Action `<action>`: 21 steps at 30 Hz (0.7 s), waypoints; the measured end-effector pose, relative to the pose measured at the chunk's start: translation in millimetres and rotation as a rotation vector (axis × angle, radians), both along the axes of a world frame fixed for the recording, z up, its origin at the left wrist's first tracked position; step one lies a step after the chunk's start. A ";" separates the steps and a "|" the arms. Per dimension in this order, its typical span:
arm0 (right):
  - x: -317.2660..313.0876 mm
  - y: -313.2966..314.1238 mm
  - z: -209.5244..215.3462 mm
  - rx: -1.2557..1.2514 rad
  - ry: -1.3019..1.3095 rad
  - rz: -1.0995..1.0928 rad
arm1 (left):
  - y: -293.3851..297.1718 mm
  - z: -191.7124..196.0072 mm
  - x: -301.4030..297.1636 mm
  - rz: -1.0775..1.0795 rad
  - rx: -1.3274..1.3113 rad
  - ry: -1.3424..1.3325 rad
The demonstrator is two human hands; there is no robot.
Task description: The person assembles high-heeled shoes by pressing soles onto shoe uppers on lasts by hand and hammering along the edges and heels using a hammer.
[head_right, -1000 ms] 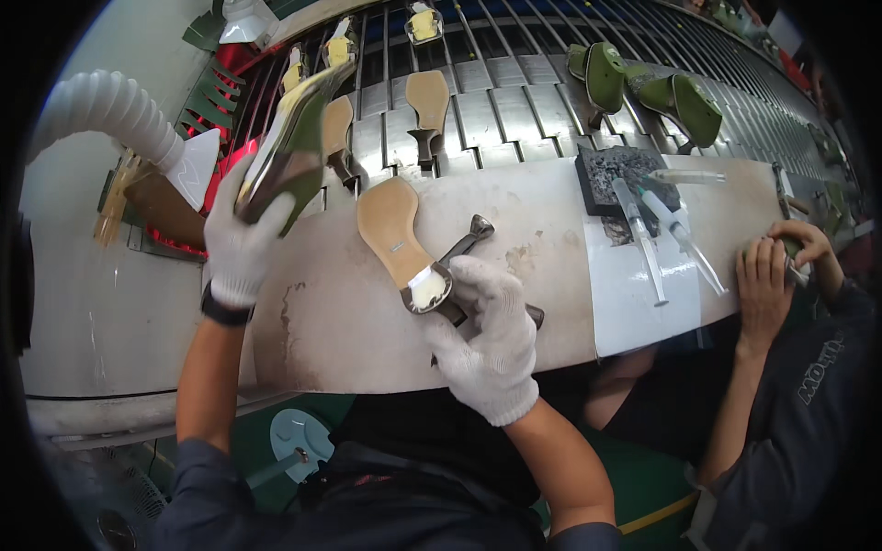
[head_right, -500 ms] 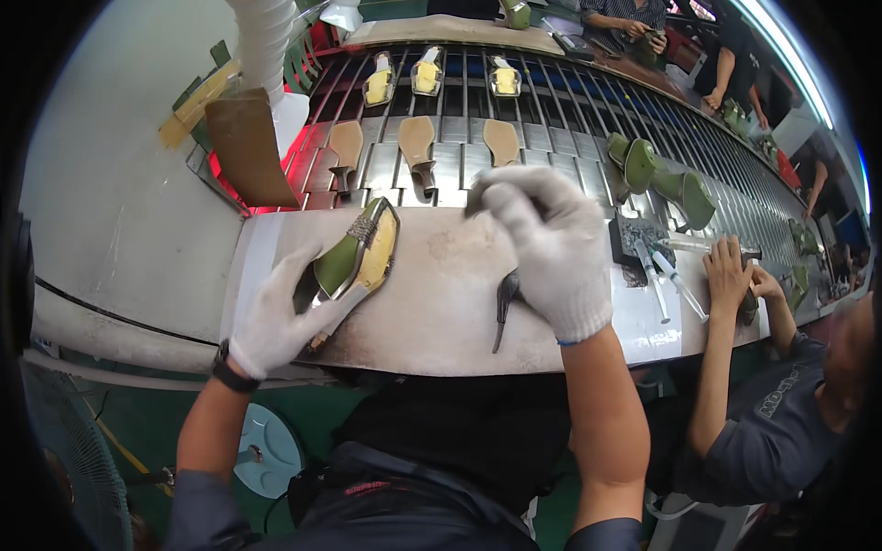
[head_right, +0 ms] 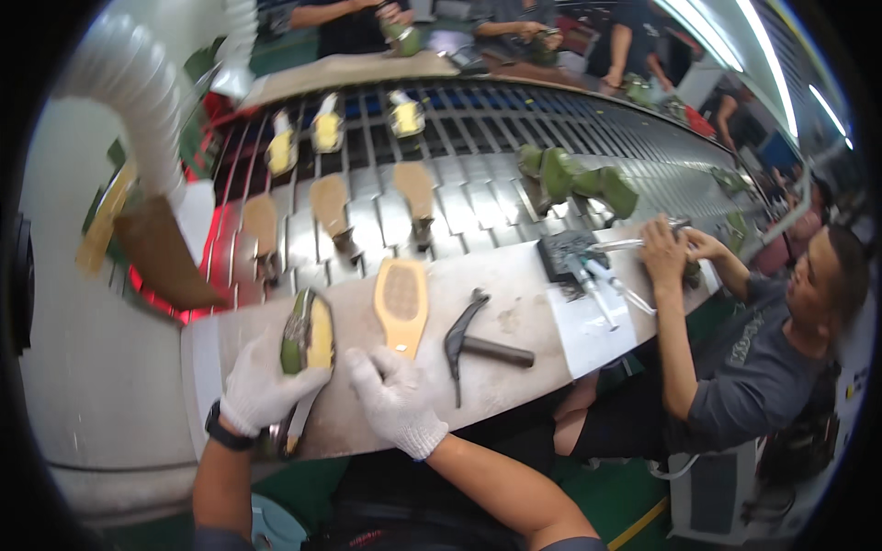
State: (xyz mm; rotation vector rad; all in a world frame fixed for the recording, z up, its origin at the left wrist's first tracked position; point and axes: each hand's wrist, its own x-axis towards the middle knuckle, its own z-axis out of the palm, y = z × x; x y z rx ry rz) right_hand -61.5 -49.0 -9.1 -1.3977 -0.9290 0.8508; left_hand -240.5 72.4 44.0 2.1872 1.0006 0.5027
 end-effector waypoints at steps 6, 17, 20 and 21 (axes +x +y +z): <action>31.0 -9.1 4.6 -0.086 0.007 0.009 | -4.3 3.0 14.6 -0.014 -0.063 0.005; 33.9 -61.9 -19.1 0.177 -0.584 -0.236 | -16.6 6.5 26.8 0.045 -0.107 -0.099; 41.2 -65.7 -26.4 0.160 -0.819 -0.120 | -16.5 15.2 7.1 0.112 -0.155 -0.265; 42.8 -64.6 -19.3 0.192 -0.765 -0.093 | -22.2 18.7 -1.2 0.061 -0.194 -0.488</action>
